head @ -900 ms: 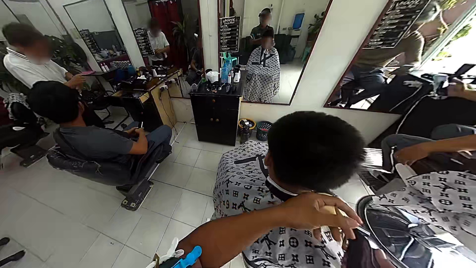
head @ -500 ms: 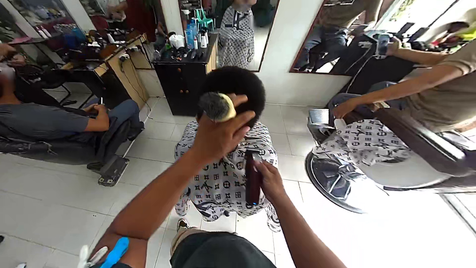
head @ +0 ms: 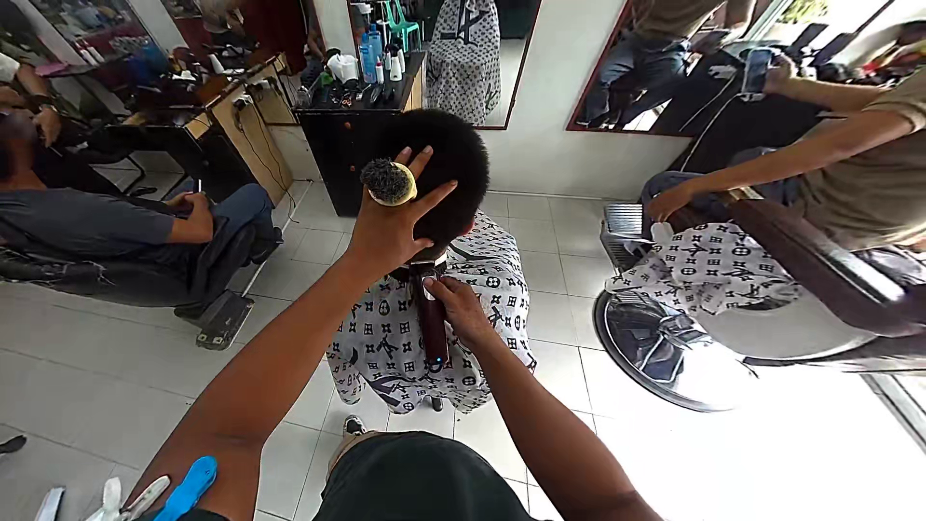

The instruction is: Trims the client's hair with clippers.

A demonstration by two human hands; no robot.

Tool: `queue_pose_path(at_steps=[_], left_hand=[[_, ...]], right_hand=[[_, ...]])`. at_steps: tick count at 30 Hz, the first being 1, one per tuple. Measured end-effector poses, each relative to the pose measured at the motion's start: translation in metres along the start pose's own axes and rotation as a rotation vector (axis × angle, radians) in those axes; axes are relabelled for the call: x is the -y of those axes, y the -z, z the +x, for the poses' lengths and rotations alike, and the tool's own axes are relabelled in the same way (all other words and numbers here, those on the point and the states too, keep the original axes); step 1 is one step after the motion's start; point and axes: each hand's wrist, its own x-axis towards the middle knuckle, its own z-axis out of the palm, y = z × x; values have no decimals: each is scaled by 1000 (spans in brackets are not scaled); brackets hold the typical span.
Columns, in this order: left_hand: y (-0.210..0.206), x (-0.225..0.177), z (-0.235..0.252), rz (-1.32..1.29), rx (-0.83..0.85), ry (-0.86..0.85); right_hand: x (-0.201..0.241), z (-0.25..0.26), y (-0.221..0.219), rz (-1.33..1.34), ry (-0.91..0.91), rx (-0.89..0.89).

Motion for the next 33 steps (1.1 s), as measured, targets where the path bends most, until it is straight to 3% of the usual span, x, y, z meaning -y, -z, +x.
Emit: queue_pose_path(at_steps=[3, 8, 12, 16, 20, 33], left_hand=[[-1, 0, -2, 4, -9, -17], [-3, 1, -2, 16, -7, -15], [-4, 1, -3, 14, -6, -21], [-3, 1, -3, 30, 14, -13], [-3, 2, -3, 33, 9, -20], [-1, 2, -2, 46, 15, -25]], right_hand=[[-2, 0, -4, 7, 63, -6], [-1, 0, -4, 27, -7, -2], [-3, 0, -6, -44, 89, -27], [-2, -1, -6, 10, -1, -11], [-2, 0, -9, -14, 73, -29], [5, -2, -2, 106, -54, 22]])
